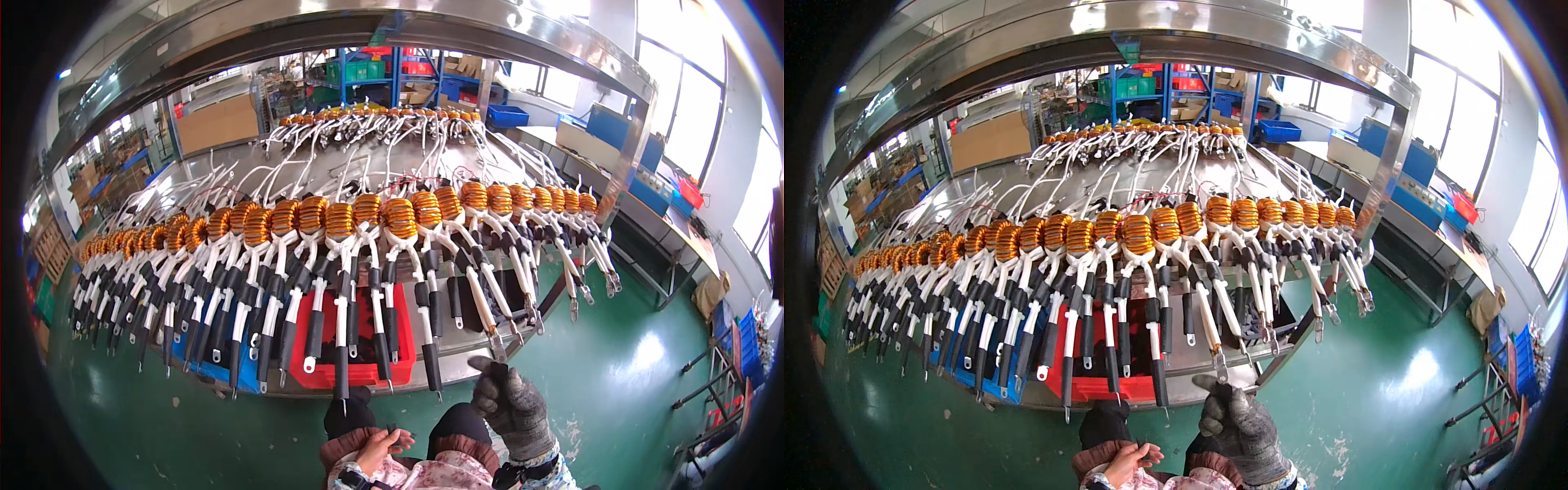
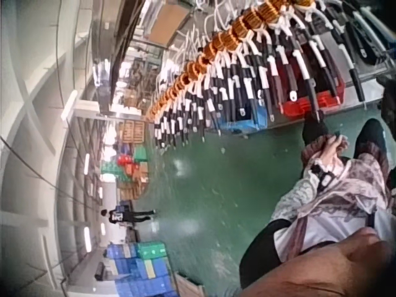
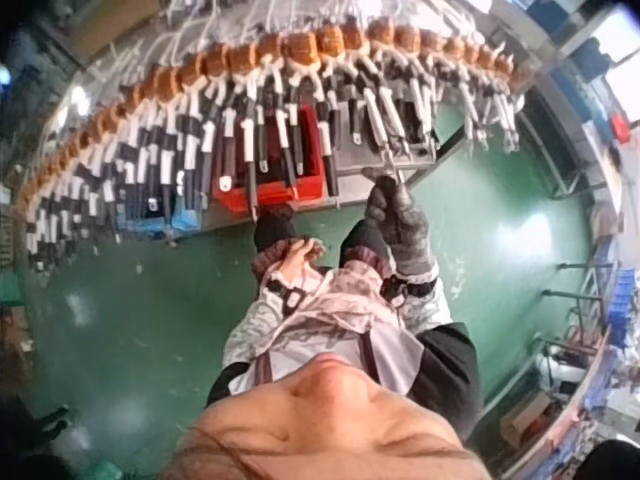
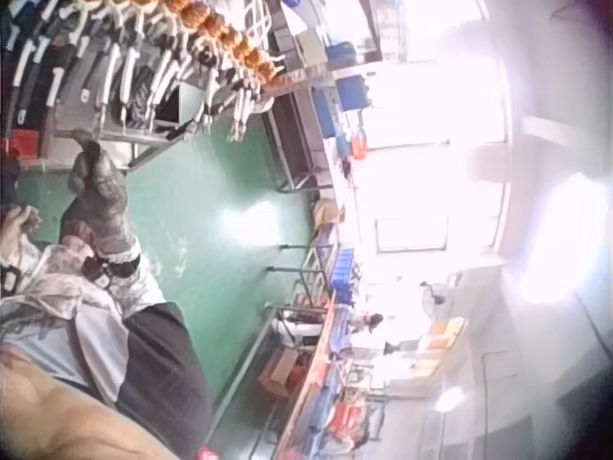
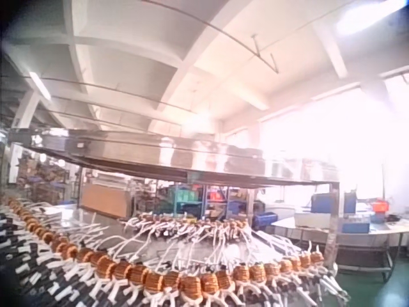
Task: Checking and organizing a large batch of electromagnetic coil components on a processing table.
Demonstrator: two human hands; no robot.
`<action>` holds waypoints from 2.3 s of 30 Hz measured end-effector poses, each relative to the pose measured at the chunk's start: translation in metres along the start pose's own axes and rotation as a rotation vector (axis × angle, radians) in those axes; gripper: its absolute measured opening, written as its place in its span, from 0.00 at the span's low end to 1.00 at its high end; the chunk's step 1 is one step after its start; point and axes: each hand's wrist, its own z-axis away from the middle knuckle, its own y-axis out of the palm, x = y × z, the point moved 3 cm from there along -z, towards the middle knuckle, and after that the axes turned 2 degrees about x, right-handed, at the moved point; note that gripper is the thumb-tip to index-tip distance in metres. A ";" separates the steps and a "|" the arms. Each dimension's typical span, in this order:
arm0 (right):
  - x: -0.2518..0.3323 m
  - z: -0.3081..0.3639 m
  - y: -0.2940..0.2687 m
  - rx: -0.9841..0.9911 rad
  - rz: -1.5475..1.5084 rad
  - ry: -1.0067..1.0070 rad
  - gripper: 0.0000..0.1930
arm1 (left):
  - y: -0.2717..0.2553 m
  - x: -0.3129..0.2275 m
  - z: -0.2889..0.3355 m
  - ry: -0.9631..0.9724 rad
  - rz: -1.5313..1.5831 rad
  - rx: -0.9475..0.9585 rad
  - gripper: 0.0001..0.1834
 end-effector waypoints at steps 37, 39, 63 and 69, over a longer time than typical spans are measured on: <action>0.002 -0.065 -0.027 -0.070 -0.234 0.031 0.19 | -0.016 0.033 -0.014 -0.048 -0.057 0.024 0.19; 0.006 -0.057 -0.023 -0.202 0.364 -0.210 0.19 | -0.017 0.038 -0.014 -0.019 -0.054 0.027 0.19; -0.003 -0.067 -0.026 0.108 0.138 -0.058 0.17 | -0.018 0.042 -0.015 -0.008 -0.066 0.005 0.19; 0.001 -0.072 -0.028 -0.060 0.098 -0.047 0.19 | -0.023 0.048 -0.021 -0.041 -0.066 -0.005 0.19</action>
